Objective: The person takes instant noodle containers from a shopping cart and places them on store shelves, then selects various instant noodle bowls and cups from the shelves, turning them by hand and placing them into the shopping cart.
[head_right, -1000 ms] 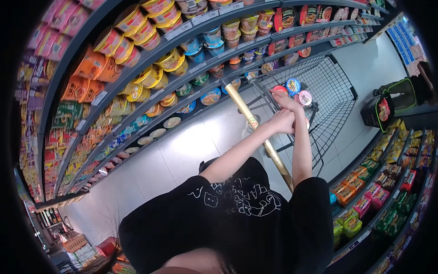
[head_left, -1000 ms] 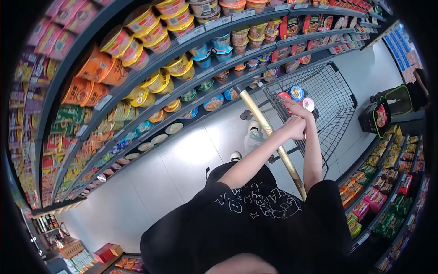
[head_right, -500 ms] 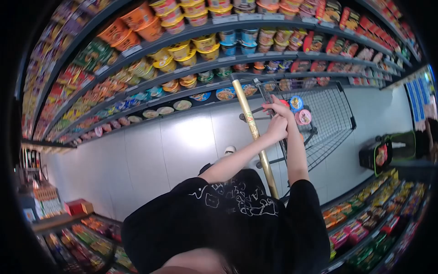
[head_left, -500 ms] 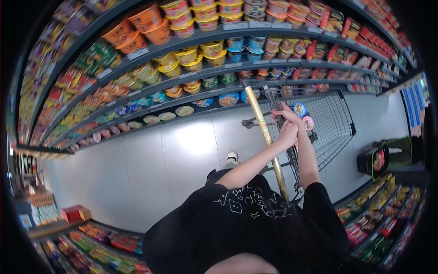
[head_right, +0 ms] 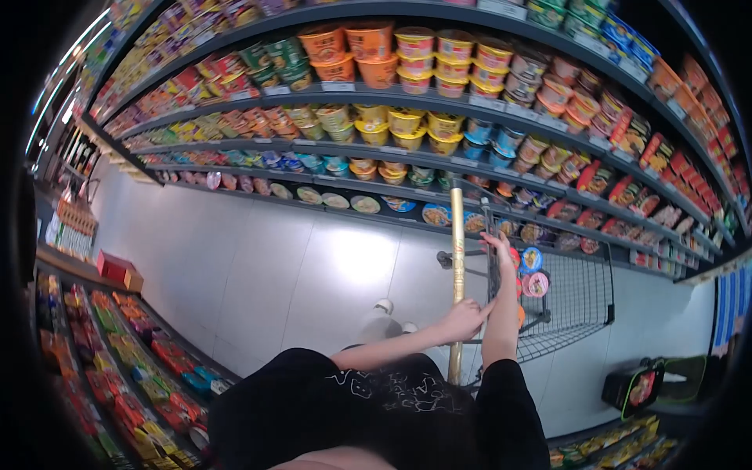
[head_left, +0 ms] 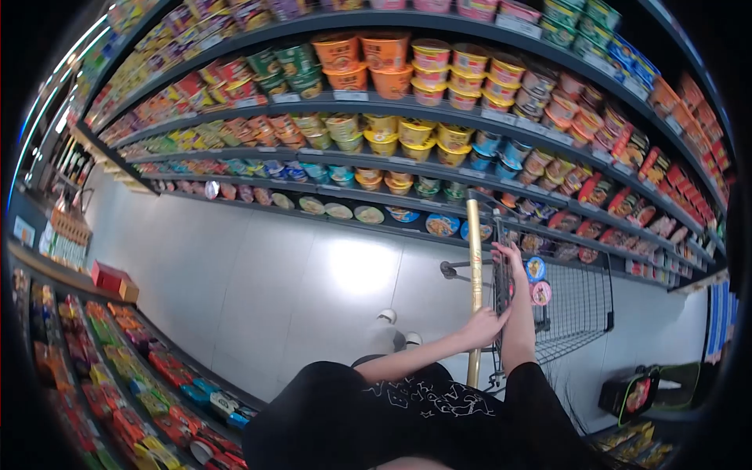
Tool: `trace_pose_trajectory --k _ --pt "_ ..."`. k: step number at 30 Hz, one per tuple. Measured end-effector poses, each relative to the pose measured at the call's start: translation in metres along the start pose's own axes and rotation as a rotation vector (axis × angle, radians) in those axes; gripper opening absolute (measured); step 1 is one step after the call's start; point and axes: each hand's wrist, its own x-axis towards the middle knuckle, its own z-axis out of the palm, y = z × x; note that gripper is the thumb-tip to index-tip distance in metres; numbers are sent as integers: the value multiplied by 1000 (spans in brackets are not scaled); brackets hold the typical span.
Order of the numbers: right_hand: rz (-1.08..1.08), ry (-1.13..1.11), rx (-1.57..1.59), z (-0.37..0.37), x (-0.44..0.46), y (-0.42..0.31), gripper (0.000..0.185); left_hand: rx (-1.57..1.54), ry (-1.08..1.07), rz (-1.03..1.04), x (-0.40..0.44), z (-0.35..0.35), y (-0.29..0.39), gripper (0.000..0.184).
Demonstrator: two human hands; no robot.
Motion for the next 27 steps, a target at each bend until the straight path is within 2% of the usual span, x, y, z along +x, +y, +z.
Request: trace_pose_trajectory --k 1,2,4,10,12,14,16,17,18,20,21,22,24,25,26,27 --pt "3 -16 19 -1 3 3 36 -119 21 124 -9 -5 -6 47" --pt "7 -29 39 -1 6 7 36 -107 36 108 -15 -9 -10 47" --pt "14 -24 61 3 9 9 48 -117 91 289 -20 -16 -22 42" --pt "19 -27 68 21 14 11 43 -172 98 383 -32 -30 -46 38" --pt "40 -52 86 21 20 16 39 -176 -142 596 -39 -53 -52 40" --pt "54 -44 50 29 20 16 37 -305 -93 700 -51 -58 -70 45" --pt "85 -85 61 33 24 18 37 -283 -73 750 -61 -69 -82 50" --pt "169 -90 87 22 37 28 38 -335 -15 764 -63 -66 -88 53" --pt "165 -125 88 25 38 26 37 -337 8 789 -63 -60 -95 44" --pt "223 -176 99 40 42 16 35 -307 25 769 -68 -78 -97 36" --pt "266 -182 79 49 39 10 35 -350 -172 632 -68 -95 -94 36" --pt "314 -187 57 57 35 4 36 -391 -185 592 -73 -99 -101 40" --pt "314 -139 58 97 17 -17 23 -527 -169 515 -81 -92 -114 50" --pt "339 -125 76 104 21 -15 22 -541 -159 503 -86 -104 -118 55" --pt "338 -136 72 110 28 -14 22 -303 -152 511 -93 -113 -121 57" --pt "330 -160 67 123 24 -17 27 -300 -148 505 -92 -104 -133 57"
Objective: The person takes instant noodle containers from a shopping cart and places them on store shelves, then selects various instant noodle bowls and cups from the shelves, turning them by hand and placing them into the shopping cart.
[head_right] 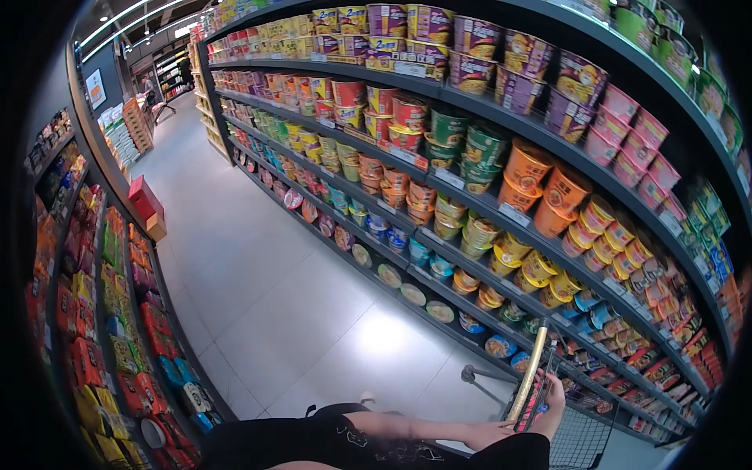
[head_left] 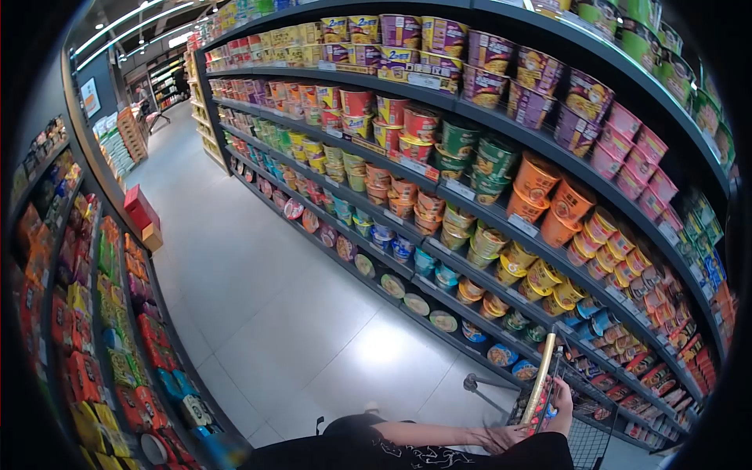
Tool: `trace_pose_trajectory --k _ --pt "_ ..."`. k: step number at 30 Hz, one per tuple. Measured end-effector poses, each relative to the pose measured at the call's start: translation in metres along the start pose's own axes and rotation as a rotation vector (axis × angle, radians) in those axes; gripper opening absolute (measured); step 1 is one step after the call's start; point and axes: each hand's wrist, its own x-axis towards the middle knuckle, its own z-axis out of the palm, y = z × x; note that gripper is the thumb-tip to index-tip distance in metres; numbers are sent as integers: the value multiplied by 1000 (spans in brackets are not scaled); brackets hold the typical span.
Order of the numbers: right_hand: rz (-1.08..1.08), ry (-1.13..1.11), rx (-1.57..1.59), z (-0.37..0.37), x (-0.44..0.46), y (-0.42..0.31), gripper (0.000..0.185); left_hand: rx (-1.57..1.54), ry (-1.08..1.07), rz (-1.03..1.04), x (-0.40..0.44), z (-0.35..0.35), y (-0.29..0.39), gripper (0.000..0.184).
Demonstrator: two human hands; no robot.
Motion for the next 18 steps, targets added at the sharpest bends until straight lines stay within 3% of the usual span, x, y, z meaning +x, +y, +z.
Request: trace_pose_trajectory --k 3,5,6,10,13,15,17,18 --pt "-29 -21 -33 37 0 -2 33 4 33 65 -15 1 -18 56" --pt "-48 -5 -51 62 3 0 34 103 -106 111 -29 -32 -13 53" --pt "-64 1 -60 75 2 1 35 134 25 144 -36 -28 -20 49" --pt "-125 44 -68 107 12 9 38 70 91 169 -64 -56 -23 49" --pt "-154 87 -60 127 13 19 40 -11 197 182 -79 -72 -28 60" --pt "-172 134 -56 137 13 23 41 -28 152 221 -88 -85 -34 67" --pt "-181 181 -42 148 14 23 43 -692 192 -43 -102 -115 -17 69" --pt "-177 188 8 156 14 19 43 -736 179 -55 -108 -126 -15 67"
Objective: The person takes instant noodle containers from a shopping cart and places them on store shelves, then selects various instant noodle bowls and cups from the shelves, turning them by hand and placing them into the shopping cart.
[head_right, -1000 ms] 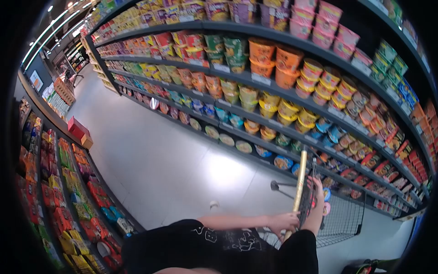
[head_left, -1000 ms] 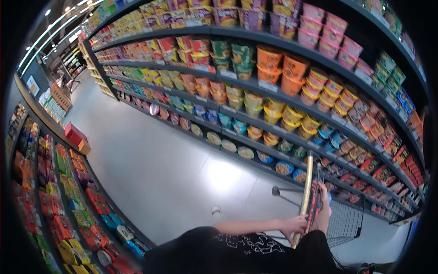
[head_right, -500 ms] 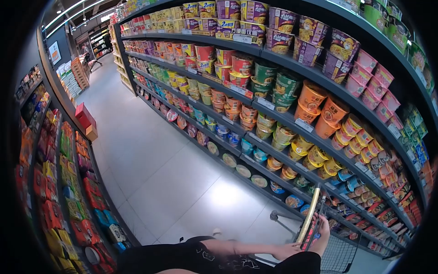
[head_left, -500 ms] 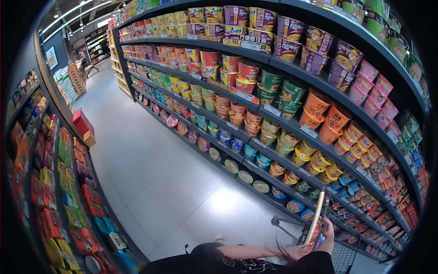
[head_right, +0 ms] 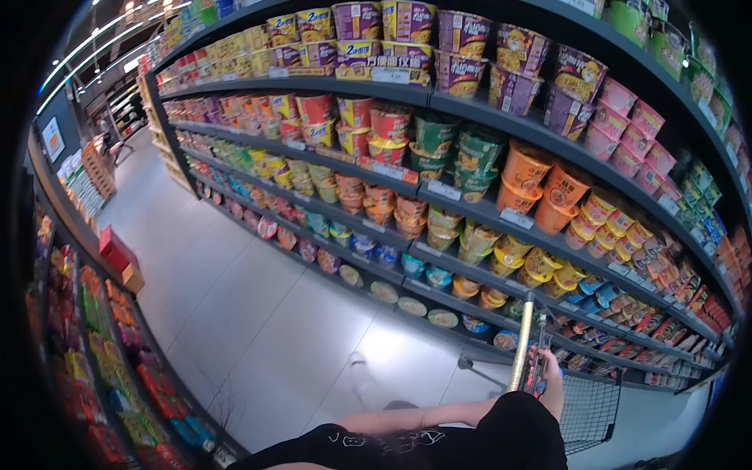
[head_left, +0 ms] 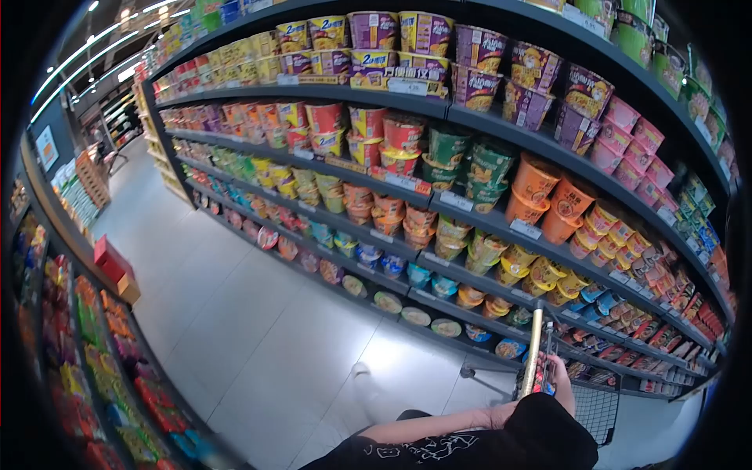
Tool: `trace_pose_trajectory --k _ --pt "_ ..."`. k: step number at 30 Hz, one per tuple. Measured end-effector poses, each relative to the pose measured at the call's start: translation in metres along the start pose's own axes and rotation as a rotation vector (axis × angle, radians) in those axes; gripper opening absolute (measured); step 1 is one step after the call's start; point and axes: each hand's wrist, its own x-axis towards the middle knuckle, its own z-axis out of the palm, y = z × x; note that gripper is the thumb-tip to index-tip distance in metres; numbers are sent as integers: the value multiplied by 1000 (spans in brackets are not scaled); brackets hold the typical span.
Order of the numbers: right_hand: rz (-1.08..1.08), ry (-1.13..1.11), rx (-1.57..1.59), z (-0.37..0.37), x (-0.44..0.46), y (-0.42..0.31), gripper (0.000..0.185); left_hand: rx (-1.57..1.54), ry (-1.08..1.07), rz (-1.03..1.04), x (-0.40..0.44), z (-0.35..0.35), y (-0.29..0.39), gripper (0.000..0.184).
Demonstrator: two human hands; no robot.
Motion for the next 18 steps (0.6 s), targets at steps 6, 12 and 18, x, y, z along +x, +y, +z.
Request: trace_pose_trajectory --k 6,12,18 --pt "-17 -84 87 47 0 1 24 356 -185 71 -33 -62 -2 54" --pt "93 49 208 108 31 4 25 573 -282 87 -58 -131 -3 42" --pt "-28 32 -116 143 31 18 28 716 -371 137 -76 -180 1 30"
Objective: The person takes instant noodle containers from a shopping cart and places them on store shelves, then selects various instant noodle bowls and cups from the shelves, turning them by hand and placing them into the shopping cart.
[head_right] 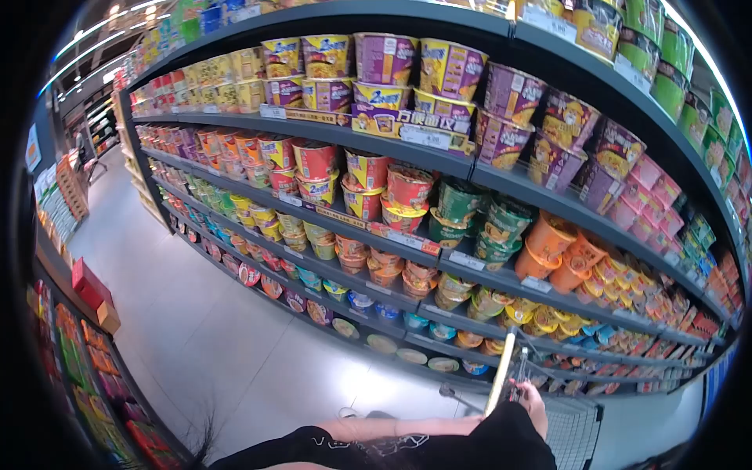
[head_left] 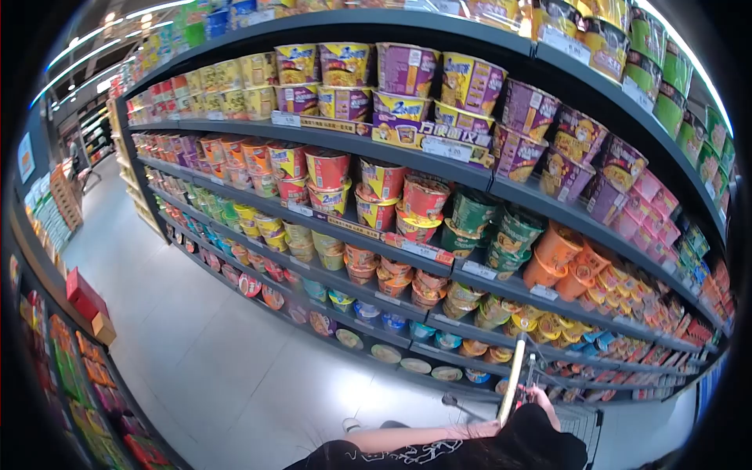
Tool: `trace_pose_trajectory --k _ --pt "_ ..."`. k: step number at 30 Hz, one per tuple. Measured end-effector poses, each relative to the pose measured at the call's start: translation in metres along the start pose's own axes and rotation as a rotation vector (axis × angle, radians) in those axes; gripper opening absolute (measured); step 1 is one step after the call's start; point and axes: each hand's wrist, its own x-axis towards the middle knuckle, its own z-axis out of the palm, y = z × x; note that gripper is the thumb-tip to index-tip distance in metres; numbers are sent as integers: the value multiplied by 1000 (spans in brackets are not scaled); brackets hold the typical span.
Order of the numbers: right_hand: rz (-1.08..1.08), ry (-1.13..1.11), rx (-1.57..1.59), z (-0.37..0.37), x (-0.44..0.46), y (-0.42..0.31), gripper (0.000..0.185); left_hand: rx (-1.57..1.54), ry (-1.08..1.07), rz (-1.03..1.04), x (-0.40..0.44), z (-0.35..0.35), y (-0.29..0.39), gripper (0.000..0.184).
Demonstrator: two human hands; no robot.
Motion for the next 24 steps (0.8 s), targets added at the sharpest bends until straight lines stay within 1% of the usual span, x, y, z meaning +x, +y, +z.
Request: trace_pose_trajectory --k 3,4,5,6,7,9,10,12,13,15,17,19,21,23,24 --pt "-195 -72 -97 73 -33 -31 23 51 -59 15 -21 -15 -15 25" --pt "-254 -99 -112 96 -38 -40 23 4 31 44 -30 -29 -10 16" --pt "-260 -110 -117 109 -36 -45 23 -40 119 77 -38 -43 -3 9" --pt "-250 -116 -115 120 -33 -47 23 -108 -73 -21 -43 -76 16 5" --pt "-236 -122 -110 130 -28 -49 23 -76 -162 -51 -47 -81 11 2" --pt "-219 -119 -95 147 -21 -50 24 -44 -284 -86 -57 -110 22 2" --pt "-214 -114 -88 156 -20 -49 25 -49 -294 -80 -66 -109 19 2" --pt "-207 -104 -71 173 -16 -50 25 -37 -73 -42 -87 -108 7 5" --pt "-207 -95 -64 182 -15 -49 26 -39 -89 -35 -96 -107 5 5" --pt "-207 -71 -46 198 -12 -47 27 -100 19 4 -113 -114 4 6" --pt "-205 -36 -20 216 -11 -43 27 -105 -26 1 -130 -127 11 7" --pt "-202 -6 3 233 -13 -38 28 -118 -2 6 -145 -135 14 7" --pt "-202 26 23 251 -15 -36 29 -104 -48 46 -159 -142 14 9" --pt "-202 58 41 268 -18 -35 30 -132 22 90 -175 -146 16 6" --pt "-206 75 48 277 -19 -35 31 -143 9 103 -181 -141 16 6"
